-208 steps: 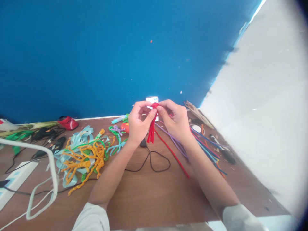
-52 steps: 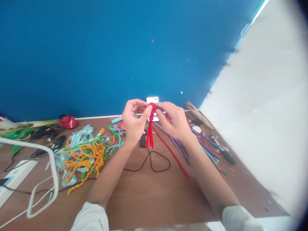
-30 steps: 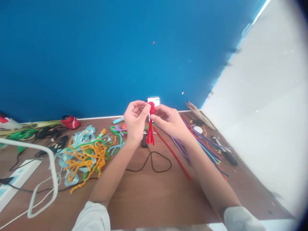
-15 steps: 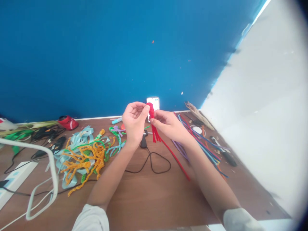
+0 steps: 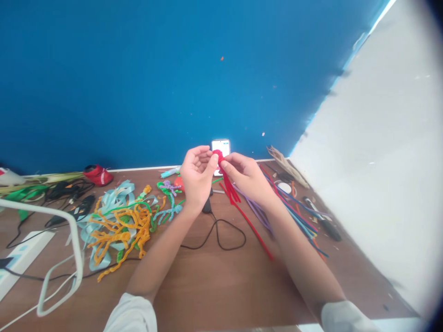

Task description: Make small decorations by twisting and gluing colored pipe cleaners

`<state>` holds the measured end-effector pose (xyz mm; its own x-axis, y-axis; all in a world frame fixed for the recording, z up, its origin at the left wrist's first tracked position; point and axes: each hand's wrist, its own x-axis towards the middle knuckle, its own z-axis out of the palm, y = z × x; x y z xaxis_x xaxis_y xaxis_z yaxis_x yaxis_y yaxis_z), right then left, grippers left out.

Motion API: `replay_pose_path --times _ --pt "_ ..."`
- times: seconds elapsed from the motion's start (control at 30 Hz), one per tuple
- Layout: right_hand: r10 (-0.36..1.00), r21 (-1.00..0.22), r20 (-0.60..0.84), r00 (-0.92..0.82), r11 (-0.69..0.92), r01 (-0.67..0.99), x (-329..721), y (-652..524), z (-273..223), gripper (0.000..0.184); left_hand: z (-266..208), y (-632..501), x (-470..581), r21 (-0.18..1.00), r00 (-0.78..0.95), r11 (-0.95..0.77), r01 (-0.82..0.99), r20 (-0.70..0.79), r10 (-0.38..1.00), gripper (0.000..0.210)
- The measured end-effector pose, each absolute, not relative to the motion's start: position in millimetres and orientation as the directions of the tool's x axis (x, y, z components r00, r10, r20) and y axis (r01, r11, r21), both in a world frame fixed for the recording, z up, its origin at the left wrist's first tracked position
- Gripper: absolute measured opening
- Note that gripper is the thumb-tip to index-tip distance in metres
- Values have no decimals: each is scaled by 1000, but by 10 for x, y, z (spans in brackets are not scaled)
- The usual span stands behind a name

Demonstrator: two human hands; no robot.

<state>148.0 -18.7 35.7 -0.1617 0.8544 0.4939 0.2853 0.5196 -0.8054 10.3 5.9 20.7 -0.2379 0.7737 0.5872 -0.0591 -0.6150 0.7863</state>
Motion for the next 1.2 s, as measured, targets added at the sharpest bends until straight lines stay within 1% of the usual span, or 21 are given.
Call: replay_pose_path --times 0.2,0.27,0.33,0.43,0.6,0.73,0.87,1.07,1.2 --pt "887 -891 432 -163 447 73 1440 -205 389 22 248 -4 104 780 -233 -625 -19 605 762 27" --pt "912 -926 377 -162 376 -38 1423 -218 404 19 250 -15 107 780 -238 -625 -27 603 762 27" --pt "940 -951 291 -181 264 -158 1421 -225 410 18 253 -31 118 780 -234 -624 -40 600 765 25" --pt "955 -952 201 -217 139 -271 1441 -221 398 19 260 -66 139 774 -210 -630 -60 608 766 26" --pt "950 -929 192 -246 95 -359 1450 -208 381 19 284 -112 144 770 -193 -637 -31 621 760 28" --pt "957 -917 229 -179 150 -370 1398 -225 392 22 306 -126 133 780 -191 -626 -12 612 767 27" --pt "947 -925 301 -108 263 -275 1344 -246 385 23 319 -124 125 793 -199 -607 -38 590 783 26" --pt "926 -923 360 -114 335 -190 1332 -225 349 21 313 -93 109 790 -209 -611 -52 589 780 23" --pt "899 -912 405 -167 385 -140 1372 -219 340 16 306 -100 131 783 -236 -621 -39 597 767 22"
